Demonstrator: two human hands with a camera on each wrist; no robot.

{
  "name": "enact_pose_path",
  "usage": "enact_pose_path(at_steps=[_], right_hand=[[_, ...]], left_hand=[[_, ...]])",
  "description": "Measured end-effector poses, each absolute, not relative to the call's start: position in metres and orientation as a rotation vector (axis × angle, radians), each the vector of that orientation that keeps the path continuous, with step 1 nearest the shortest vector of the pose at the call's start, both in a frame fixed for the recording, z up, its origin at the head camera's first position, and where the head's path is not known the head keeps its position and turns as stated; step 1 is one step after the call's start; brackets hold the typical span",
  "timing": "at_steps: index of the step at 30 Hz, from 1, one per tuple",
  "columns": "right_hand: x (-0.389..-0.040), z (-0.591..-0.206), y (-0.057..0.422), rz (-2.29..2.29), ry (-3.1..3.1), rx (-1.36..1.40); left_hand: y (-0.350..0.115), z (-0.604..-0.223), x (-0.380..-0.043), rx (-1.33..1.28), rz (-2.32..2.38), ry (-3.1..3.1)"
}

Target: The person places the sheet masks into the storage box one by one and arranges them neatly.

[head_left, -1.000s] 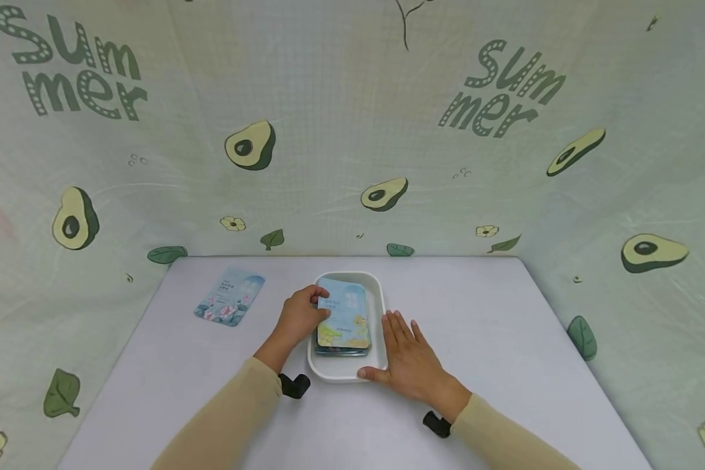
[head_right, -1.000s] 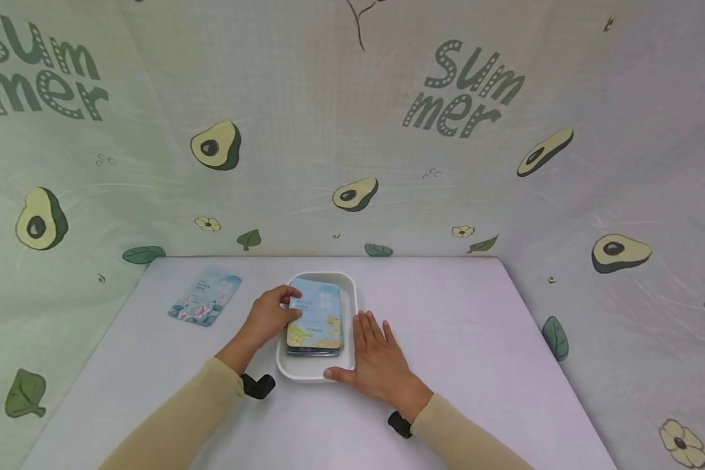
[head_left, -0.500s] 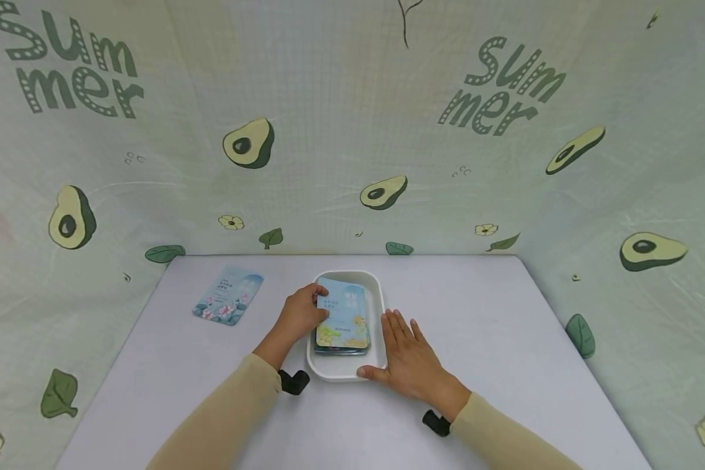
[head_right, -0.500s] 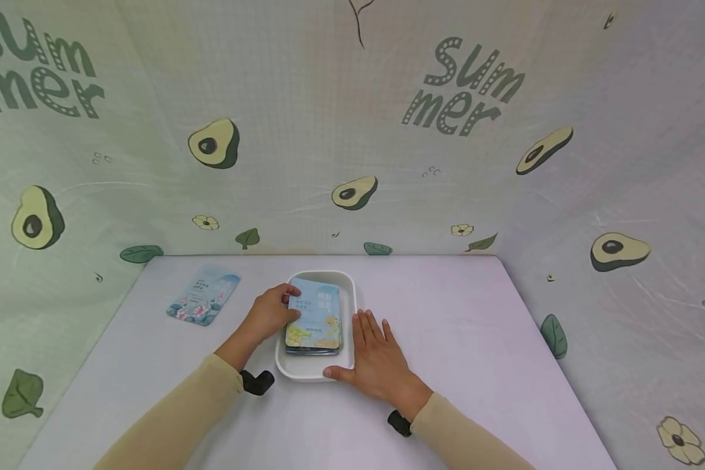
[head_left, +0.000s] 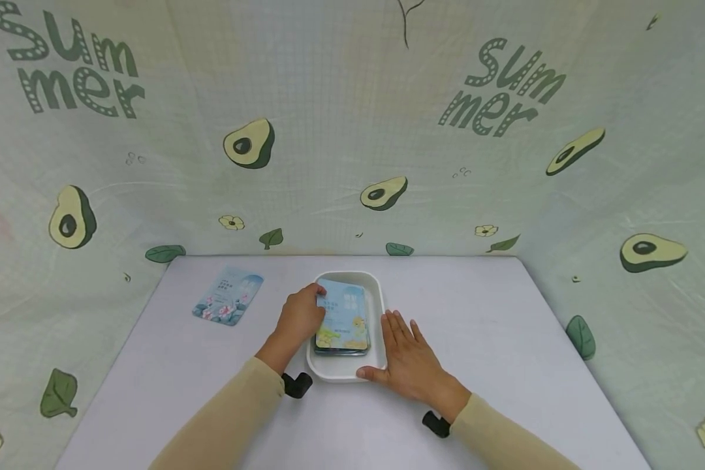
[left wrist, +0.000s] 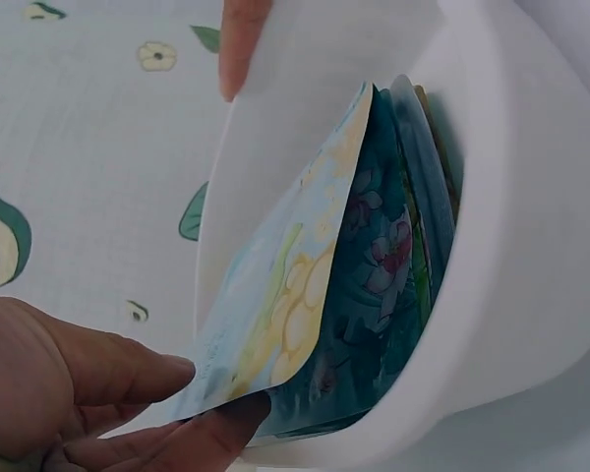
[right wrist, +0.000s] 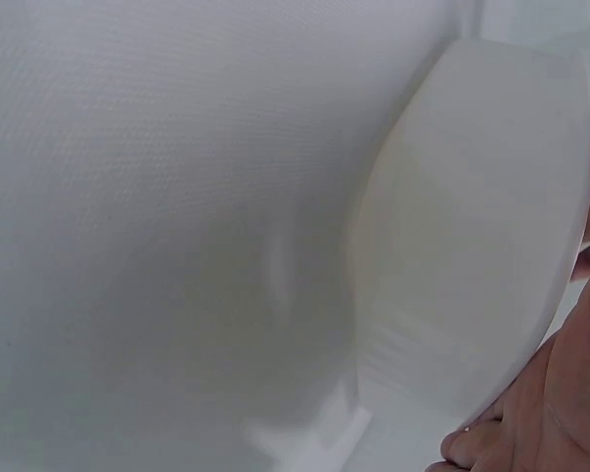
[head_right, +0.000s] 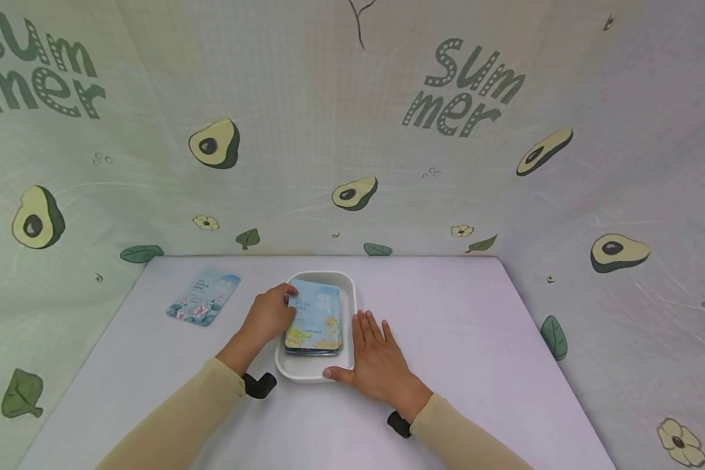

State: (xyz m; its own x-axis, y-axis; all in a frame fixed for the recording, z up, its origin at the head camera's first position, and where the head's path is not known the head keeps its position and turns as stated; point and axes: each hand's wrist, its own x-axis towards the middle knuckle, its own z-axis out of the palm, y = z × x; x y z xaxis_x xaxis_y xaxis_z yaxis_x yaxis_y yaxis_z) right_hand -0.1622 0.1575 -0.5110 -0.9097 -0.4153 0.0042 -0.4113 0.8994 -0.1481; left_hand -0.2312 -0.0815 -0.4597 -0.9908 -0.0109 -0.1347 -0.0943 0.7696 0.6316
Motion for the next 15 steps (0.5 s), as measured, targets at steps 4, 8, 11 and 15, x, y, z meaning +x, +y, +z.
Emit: enact_pose_path(at_steps=[4,8,11,15], right_hand=[[-0.163,-0.510,0.158,-0.234,3.040,-0.662],[-0.164,-0.508,0.158,-0.242,3.033,-0.648],[-0.163,-0.507,0.157,-0.245,3.033,-0.646],[-0.162,-0.508,0.156,-0.260,3.033,-0.651]], left_hand=[[-0.083,-0.456,-0.229,-0.066,1.000,2.904],[-0.089,-0.454,-0.228,-0.030,0.983,2.981],[-0.098,-0.459,-0.228,0.017,0.960,3.051],[-0.123,-0.473,-0.230,0.027,0.898,3.127]])
